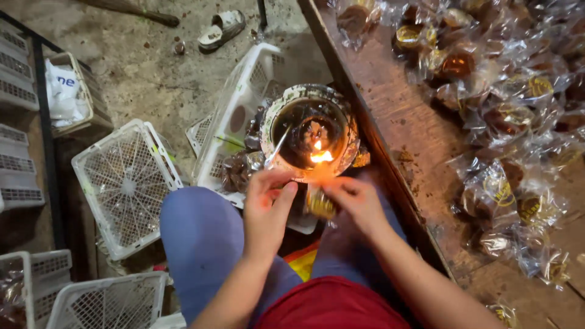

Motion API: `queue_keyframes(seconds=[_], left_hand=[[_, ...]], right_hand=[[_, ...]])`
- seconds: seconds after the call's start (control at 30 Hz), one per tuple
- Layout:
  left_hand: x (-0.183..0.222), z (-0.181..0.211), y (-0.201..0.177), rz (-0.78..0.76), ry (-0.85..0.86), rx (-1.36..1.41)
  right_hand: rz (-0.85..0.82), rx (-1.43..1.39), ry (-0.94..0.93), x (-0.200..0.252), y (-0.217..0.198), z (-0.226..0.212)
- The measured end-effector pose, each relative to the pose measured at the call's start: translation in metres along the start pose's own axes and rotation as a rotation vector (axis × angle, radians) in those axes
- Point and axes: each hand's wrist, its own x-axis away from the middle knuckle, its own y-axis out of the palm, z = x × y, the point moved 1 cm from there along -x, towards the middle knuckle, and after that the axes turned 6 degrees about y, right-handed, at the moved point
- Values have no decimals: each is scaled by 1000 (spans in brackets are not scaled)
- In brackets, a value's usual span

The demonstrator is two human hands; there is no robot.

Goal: Sealing plastic bags by melting the edges over an open flame from an oil lamp

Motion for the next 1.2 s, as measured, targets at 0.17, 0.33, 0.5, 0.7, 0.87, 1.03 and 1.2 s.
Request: queue_keyframes(seconds=[0.17, 0.33, 0.5, 0.7, 0.87, 1.03, 1.2], left_hand=[[4, -44, -3, -133, -93, -325], [13, -48, 11, -190, -428, -99], [15, -19, 9, -134, -107, -329], [27, 8, 5, -331, 743, -587], [40, 18, -7, -633, 885, -505], [56, 36, -13, -887, 765, -537], [55, -16, -52, -906, 582, -945]], right_hand=[[134, -308, 155, -34, 12, 32], [118, -332, 233, -29, 18, 31], [137, -509, 88, 6, 21, -36], [-121, -670, 203, 18, 9, -36], [-256, -840, 261, 18, -8, -24], [22, 423, -135, 33, -73, -65], [342, 1146, -184, 58, -213, -48]])
